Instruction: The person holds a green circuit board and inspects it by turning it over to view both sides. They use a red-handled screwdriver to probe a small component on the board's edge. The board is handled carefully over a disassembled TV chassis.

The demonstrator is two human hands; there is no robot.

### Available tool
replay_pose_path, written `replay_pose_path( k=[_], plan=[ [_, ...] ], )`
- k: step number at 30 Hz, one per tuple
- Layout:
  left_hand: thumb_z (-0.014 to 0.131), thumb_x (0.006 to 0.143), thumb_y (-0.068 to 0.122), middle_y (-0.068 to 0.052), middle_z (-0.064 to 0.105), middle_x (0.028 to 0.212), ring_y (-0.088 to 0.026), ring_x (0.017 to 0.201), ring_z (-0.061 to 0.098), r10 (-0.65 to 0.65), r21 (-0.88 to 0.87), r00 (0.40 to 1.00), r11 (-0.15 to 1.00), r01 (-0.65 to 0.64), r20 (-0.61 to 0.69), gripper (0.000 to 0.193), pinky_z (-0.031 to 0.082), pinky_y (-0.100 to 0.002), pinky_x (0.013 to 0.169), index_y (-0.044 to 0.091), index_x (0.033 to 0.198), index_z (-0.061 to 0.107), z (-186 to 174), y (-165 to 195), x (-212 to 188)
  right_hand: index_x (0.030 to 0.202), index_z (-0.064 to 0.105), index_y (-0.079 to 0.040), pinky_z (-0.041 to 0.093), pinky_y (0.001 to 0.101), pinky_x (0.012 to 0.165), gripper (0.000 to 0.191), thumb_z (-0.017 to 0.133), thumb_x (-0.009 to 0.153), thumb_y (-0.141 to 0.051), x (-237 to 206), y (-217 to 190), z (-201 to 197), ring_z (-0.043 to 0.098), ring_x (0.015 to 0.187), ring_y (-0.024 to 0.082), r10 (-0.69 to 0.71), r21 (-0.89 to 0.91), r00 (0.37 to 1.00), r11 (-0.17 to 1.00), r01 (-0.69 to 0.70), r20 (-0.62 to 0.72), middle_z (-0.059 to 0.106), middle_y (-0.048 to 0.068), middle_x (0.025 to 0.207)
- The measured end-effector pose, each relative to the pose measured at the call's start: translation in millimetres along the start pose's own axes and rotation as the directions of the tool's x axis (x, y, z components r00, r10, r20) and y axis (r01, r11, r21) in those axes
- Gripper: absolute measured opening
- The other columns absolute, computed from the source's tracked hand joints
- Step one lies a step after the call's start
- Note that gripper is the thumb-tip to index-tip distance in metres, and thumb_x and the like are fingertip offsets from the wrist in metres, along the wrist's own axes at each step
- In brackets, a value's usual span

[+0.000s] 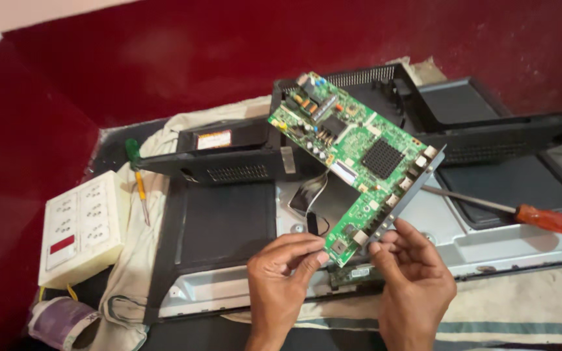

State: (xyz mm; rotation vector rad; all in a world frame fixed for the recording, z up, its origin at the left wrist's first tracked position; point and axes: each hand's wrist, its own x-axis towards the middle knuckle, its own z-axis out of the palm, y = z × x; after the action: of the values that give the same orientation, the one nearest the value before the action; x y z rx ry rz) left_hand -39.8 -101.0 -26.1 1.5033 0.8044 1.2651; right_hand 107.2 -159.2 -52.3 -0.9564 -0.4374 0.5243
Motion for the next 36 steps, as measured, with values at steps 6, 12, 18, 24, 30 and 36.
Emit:
replay_pose_path(
  k=[6, 12, 18, 24, 30, 36],
  plan=[
    [0.080, 0.080, -0.007, -0.011, 0.077, 0.102, -0.012, 0.087, 0.075, -0.020, -0.083, 0.999, 0.996, 0.022, 0.033, 0.019, 0.064, -0.023, 0.076, -0.006, 0.099, 0.080, -4.4, 12.8, -13.2, 0.130, 0.058, 0.014, 0.057, 0.0248, 0.088, 0.047, 0.067, 0.085, 0.018, -10.1, -20.0, 4.7, 0.065, 0.095, 0.014, -0.016, 0.018, 0.999, 1.000, 0.015, 0.049, 0.067, 0.011, 0.106],
    [0.080, 0.079, -0.008, -0.012, 0.078, 0.104, -0.013, 0.085, 0.074, -0.049, -0.145, 0.998, 0.988, 0.044, -0.028, 0.021, 0.062, -0.023, 0.074, -0.005, 0.100, 0.080, 8.1, 24.9, -31.9, 0.130, 0.059, 0.013, 0.055, 0.0243, 0.086, 0.042, 0.066, 0.089, 0.017, -13.6, -52.5, 2.0, 0.065, 0.097, 0.013, -0.066, -0.016, 0.984, 0.997, 0.070, 0.164, 0.066, 0.011, 0.108],
    [0.080, 0.080, -0.007, -0.011, 0.078, 0.105, -0.011, 0.086, 0.075, -0.020, -0.222, 0.994, 0.975, -0.005, -0.108, 0.020, 0.063, -0.022, 0.074, -0.005, 0.100, 0.079, 35.3, 34.9, -40.1, 0.130, 0.057, 0.013, 0.056, 0.0269, 0.085, 0.042, 0.063, 0.088, 0.018, 16.5, -64.6, -8.6, 0.066, 0.097, 0.015, -0.015, 0.066, 0.957, 0.998, -0.004, 0.289, 0.067, 0.013, 0.109],
    [0.081, 0.081, -0.003, -0.010, 0.079, 0.100, -0.011, 0.082, 0.073, 0.044, -0.110, 0.990, 0.992, -0.059, -0.132, 0.016, 0.061, -0.022, 0.070, -0.004, 0.097, 0.080, 53.9, 42.8, -42.3, 0.130, 0.057, 0.012, 0.055, 0.0255, 0.089, 0.039, 0.059, 0.092, 0.015, 42.3, -53.0, -26.8, 0.068, 0.098, 0.017, 0.126, 0.171, 0.937, 0.967, -0.190, 0.327, 0.070, 0.015, 0.111],
    [0.080, 0.082, -0.003, -0.009, 0.078, 0.101, -0.012, 0.087, 0.074, 0.036, -0.124, 0.996, 0.991, -0.047, -0.087, 0.016, 0.062, -0.023, 0.074, -0.004, 0.098, 0.078, 59.6, 30.2, -39.1, 0.128, 0.059, 0.012, 0.056, 0.0254, 0.090, 0.037, 0.060, 0.091, 0.015, 59.0, -43.3, -35.3, 0.068, 0.099, 0.017, 0.107, 0.152, 0.928, 0.974, -0.171, 0.358, 0.069, 0.013, 0.110],
    [0.075, 0.085, -0.005, -0.012, 0.075, 0.105, -0.017, 0.090, 0.076, -0.037, -0.286, 0.998, 0.957, 0.050, 0.050, 0.020, 0.064, -0.028, 0.081, -0.007, 0.104, 0.072, 63.8, 7.8, -25.6, 0.126, 0.065, 0.009, 0.055, 0.0229, 0.088, 0.036, 0.067, 0.091, 0.016, 57.0, -37.6, -36.1, 0.066, 0.096, 0.012, -0.007, 0.025, 0.971, 1.000, 0.001, 0.241, 0.069, 0.008, 0.107]
  ],
)
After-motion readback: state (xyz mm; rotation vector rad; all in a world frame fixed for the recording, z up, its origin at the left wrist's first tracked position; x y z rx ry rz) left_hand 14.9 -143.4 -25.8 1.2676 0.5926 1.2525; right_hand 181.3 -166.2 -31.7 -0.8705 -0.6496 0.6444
